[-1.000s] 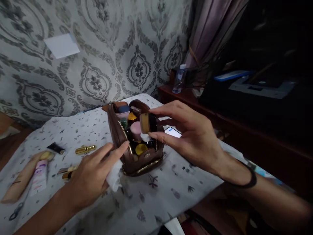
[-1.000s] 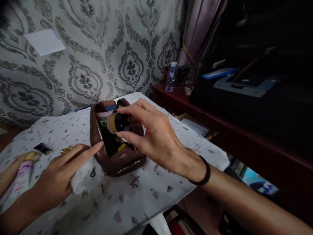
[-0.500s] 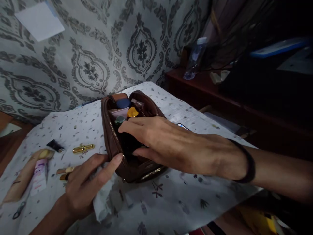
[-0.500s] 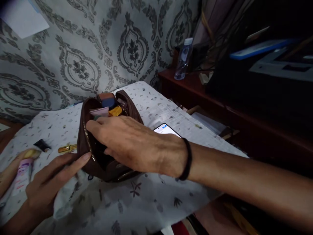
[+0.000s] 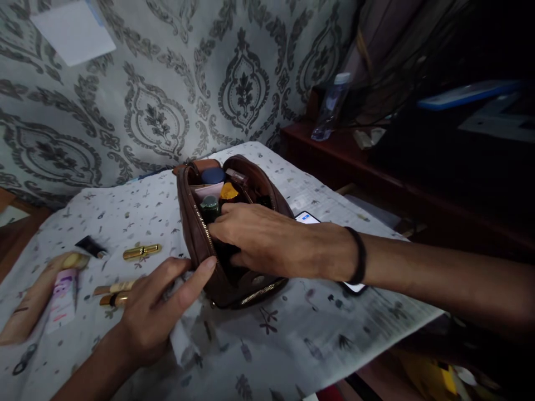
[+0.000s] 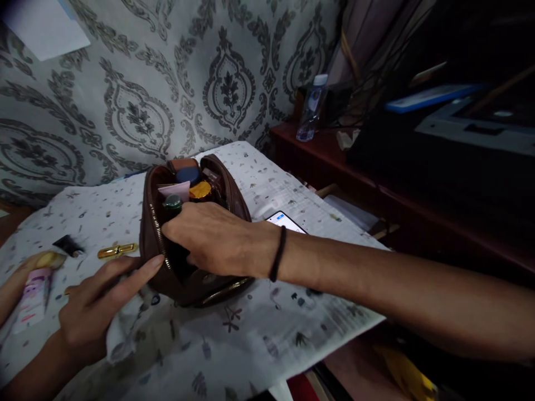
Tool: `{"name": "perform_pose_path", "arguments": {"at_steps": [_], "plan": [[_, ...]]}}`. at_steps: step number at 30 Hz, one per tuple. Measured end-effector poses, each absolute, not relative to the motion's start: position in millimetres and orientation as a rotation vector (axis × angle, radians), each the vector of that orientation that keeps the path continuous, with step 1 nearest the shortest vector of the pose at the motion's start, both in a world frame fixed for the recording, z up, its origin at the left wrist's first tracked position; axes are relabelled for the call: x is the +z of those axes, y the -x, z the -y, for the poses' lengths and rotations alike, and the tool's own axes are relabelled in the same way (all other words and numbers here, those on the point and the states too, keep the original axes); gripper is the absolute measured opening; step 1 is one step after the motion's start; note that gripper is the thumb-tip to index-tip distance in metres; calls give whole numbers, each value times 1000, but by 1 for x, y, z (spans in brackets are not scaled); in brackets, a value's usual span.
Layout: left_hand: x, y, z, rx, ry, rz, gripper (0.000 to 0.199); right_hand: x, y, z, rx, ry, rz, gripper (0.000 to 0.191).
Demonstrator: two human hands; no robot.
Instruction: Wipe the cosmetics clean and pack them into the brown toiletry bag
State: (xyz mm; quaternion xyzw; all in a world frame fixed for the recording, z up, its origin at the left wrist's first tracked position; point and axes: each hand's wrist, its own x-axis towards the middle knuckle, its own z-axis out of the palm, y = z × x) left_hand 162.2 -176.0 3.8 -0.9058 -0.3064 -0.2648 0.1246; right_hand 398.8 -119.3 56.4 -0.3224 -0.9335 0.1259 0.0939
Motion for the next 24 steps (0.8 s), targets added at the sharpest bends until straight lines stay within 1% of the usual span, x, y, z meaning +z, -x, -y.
{"name": "perform_pose_path", "arguments": {"at_steps": [4,8,10,12,18,21,24], "plan": [[0,-161,176,-771,2636,912,62,53,-399,116,325,868,2875,11],[-3,-161,176,-776,2647,904,66,46,-398,114,269,760,2869,17],[-3,-162,175,-788,2639,901,66,43,-398,113,259,751,2873,15],[-4,-162,175,-808,2632,903,66,38,-397,111,221,749,2874,11],[-4,-161,171,-819,2669,840,65,27,-393,106,104,739,2840,14],[-2,-162,170,-837,2675,786,60,29,-394,107,101,729,2854,13],[-1,-163,171,-866,2700,829,56,41,-396,110,109,727,2874,11]]}}
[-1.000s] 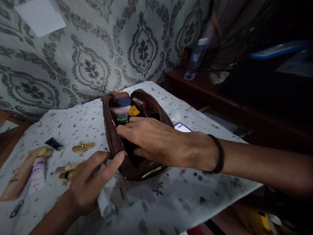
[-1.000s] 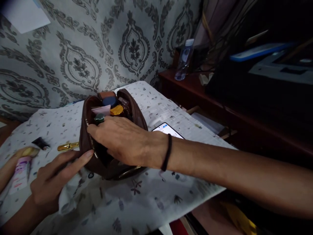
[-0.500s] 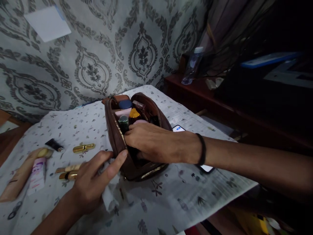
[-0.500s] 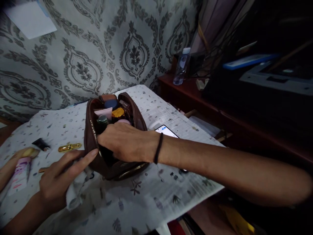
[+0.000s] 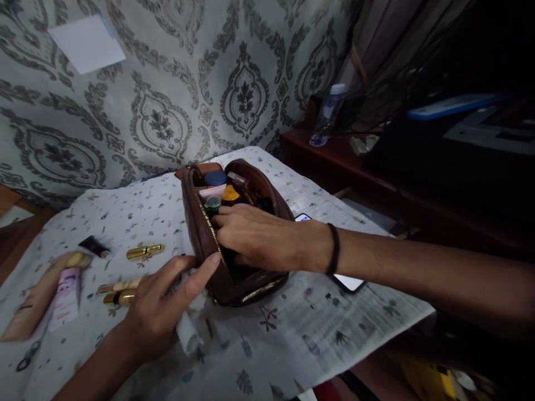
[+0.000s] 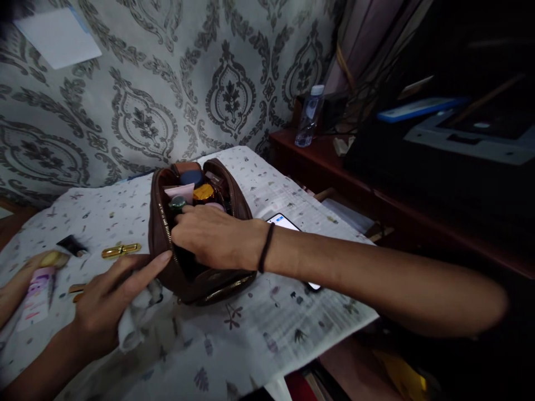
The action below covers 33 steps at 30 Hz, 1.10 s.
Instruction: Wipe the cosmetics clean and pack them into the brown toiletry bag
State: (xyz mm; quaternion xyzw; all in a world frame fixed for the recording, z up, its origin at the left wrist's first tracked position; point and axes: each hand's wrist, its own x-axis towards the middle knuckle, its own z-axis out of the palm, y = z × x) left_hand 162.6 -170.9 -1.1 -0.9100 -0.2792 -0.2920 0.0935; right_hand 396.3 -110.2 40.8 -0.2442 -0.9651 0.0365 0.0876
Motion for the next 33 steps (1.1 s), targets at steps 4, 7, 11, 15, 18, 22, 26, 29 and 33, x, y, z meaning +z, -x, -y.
{"name": "perform_pose_path", "arguments": {"at_steps": [4,7,11,15,18,22,26,29,33], "plan": [[-2,-157,176,-921,2795,934,52,61,-406,118,200,749,2818,14],[-5,-143,180,-943,2756,1162,51,68,-417,126,219,777,2731,15],[-6,-116,181,-914,2679,1374,38,64,-433,145,155,804,2602,24],[-3,-98,179,-923,2664,1489,27,55,-441,171,50,774,2437,30],[-1,-90,181,-978,2610,1592,24,48,-438,191,30,771,2365,32],[-3,-73,184,-997,2559,1684,24,35,-423,214,67,708,2429,40],[-6,-53,188,-973,2493,1714,24,22,-409,225,15,652,2449,42],[-9,-41,192,-989,2464,1717,24,29,-406,215,-29,736,2332,32],[-19,-31,195,-1022,2470,1739,25,54,-403,175,-112,908,2369,21]]}}
